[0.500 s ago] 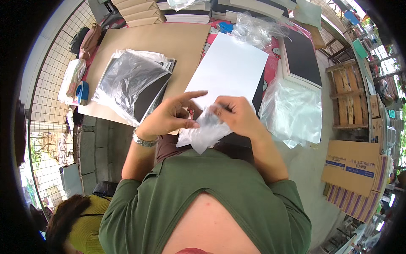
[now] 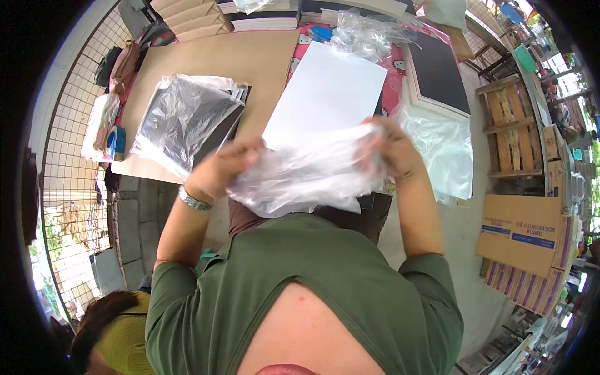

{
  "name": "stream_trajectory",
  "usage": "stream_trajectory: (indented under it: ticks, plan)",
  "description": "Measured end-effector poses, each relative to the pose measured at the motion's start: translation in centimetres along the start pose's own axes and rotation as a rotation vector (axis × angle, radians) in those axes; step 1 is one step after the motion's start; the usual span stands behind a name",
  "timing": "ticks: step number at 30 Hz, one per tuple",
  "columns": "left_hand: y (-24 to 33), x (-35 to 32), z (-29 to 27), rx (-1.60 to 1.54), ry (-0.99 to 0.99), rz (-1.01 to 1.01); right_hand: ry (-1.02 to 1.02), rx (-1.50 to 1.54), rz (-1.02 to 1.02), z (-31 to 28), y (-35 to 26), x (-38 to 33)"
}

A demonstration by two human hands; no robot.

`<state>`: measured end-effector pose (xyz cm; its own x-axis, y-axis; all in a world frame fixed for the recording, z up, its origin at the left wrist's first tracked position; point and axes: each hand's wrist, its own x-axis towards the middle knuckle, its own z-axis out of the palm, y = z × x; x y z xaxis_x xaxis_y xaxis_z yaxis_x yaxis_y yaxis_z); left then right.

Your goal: The person places sheets of cardstock or board into plastic sleeves by hand, handling them one at a time and stacking the completed packages to the side.

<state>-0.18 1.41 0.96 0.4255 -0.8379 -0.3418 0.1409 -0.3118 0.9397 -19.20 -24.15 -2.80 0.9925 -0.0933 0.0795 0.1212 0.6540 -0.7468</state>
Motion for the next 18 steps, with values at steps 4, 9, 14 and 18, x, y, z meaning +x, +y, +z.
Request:
stream_trajectory:
  ticks: [4,9,14,18]
  plan:
    - [-0.3,2.1,-4.3,-0.56,-0.152,0.218,-0.473,-0.86,0.332,0.7,-0.8,1.6]
    - [-2.8,3.8,-1.7,0.287,-0.5,0.206,-0.011,0.037,-0.155,-0.9,-2.7,0.5]
    - [-0.4,6.0,-5.3,-0.858,-0.27,0.34,-0.2,-0.826,0.437,-3.2,-1.8,0.1]
    - [-3.2,7.6,-2.8,0.067,-0.431,0.128,0.125,0.088,-0.485,-5.3,-3.8,0.9]
